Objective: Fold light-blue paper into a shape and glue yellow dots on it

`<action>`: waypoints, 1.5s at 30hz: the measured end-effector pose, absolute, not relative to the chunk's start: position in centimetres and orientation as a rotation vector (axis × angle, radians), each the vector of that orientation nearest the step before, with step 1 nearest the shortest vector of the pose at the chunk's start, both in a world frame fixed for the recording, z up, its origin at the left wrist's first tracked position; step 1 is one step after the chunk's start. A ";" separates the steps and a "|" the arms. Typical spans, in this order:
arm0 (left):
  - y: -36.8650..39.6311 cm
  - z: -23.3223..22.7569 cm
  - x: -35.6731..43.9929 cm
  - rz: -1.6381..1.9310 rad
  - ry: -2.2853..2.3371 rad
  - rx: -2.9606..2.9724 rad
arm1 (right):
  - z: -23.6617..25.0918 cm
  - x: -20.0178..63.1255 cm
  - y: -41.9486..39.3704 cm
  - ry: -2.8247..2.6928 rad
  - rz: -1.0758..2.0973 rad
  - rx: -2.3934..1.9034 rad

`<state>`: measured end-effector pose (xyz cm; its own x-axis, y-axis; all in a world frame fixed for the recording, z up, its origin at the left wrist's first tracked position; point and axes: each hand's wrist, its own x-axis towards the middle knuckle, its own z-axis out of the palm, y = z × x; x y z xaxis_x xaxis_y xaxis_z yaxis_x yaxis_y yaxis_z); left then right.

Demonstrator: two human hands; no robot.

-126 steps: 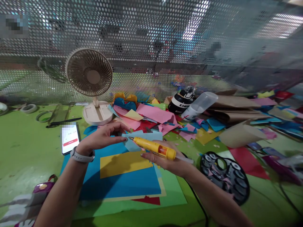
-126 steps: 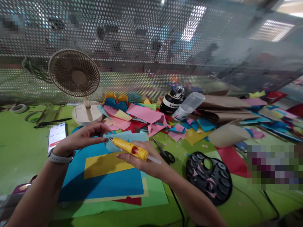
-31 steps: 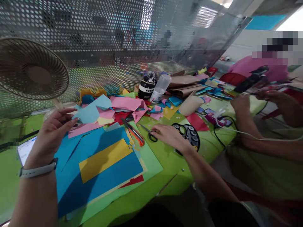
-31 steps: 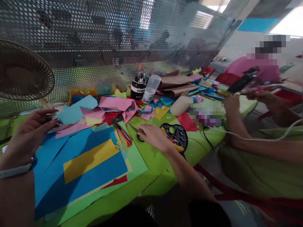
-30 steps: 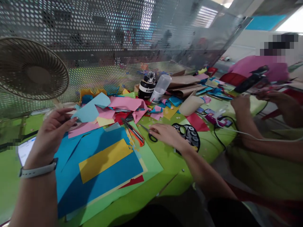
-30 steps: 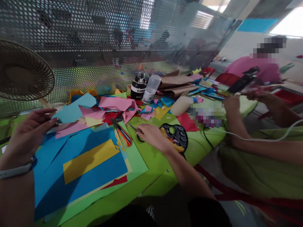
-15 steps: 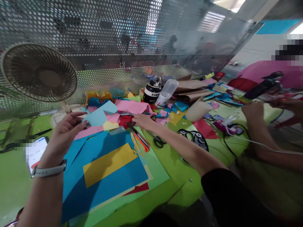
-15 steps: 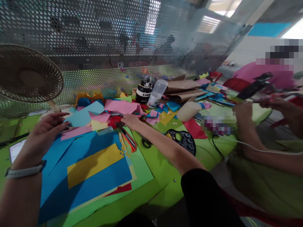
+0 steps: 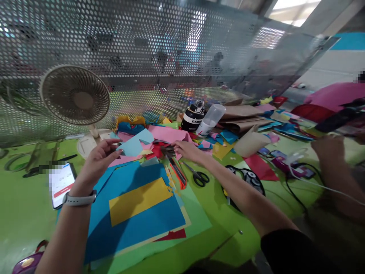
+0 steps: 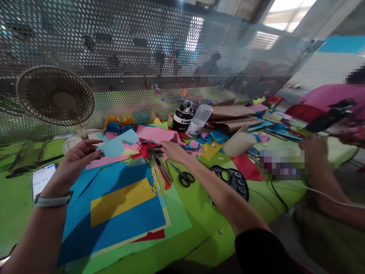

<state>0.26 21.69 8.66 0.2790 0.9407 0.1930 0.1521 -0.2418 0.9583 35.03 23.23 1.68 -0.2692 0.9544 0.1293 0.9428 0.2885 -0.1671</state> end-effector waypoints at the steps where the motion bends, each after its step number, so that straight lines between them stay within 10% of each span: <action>1: 21.7 8.6 0.3 1.063 1.018 1.629 | 2.0 35.1 22.9 -2.309 0.082 -1.736; 12: 21.8 7.3 0.7 0.847 0.882 1.691 | 6.2 35.0 16.7 -1.889 -0.327 -1.595; 22: 21.7 6.1 1.7 0.718 0.855 1.693 | 3.0 36.3 15.8 -1.824 0.406 -1.643; 45: 17.3 0.3 3.1 0.833 0.934 1.496 | 0.3 36.3 12.8 -1.273 0.755 -1.454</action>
<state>3.08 17.33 0.26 0.4356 0.9001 0.0038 0.1070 -0.0560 0.9927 36.32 12.78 0.28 0.2454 0.9562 0.1594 0.3194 0.0755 -0.9446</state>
